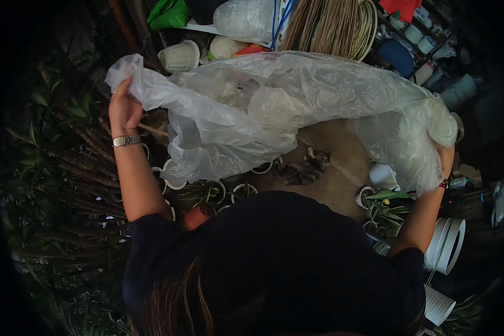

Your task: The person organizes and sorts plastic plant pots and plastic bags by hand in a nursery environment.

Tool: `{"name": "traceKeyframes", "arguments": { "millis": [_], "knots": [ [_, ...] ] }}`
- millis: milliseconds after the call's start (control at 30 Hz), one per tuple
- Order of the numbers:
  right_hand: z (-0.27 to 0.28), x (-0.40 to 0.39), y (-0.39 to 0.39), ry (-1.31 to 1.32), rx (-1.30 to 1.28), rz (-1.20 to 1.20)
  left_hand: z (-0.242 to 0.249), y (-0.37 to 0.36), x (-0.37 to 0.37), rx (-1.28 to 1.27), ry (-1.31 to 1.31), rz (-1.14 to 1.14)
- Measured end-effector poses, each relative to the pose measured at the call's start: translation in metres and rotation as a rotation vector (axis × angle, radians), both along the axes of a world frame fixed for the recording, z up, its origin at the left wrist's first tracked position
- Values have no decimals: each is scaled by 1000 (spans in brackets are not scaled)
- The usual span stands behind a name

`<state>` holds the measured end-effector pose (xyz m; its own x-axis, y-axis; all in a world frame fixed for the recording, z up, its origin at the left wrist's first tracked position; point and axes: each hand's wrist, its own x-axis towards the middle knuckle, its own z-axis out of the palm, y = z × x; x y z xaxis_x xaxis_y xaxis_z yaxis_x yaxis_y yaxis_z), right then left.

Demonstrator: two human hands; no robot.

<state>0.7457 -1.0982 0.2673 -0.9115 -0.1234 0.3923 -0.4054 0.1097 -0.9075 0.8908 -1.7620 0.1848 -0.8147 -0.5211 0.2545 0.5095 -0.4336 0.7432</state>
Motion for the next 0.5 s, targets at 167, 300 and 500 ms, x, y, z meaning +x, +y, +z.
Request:
{"name": "traceKeyframes", "arguments": {
  "millis": [167, 300, 500],
  "knots": [
    [-35, 14, 59, -80, -89, -130, 13, 29, 76, -26, 618, -268],
    [-52, 61, 105, -91, -28, -317, 26, 74, 130, -3, 728, -457],
    [-74, 132, 169, -172, -184, -378, 28, 99, 181, -249, 693, -516]
  ]
}}
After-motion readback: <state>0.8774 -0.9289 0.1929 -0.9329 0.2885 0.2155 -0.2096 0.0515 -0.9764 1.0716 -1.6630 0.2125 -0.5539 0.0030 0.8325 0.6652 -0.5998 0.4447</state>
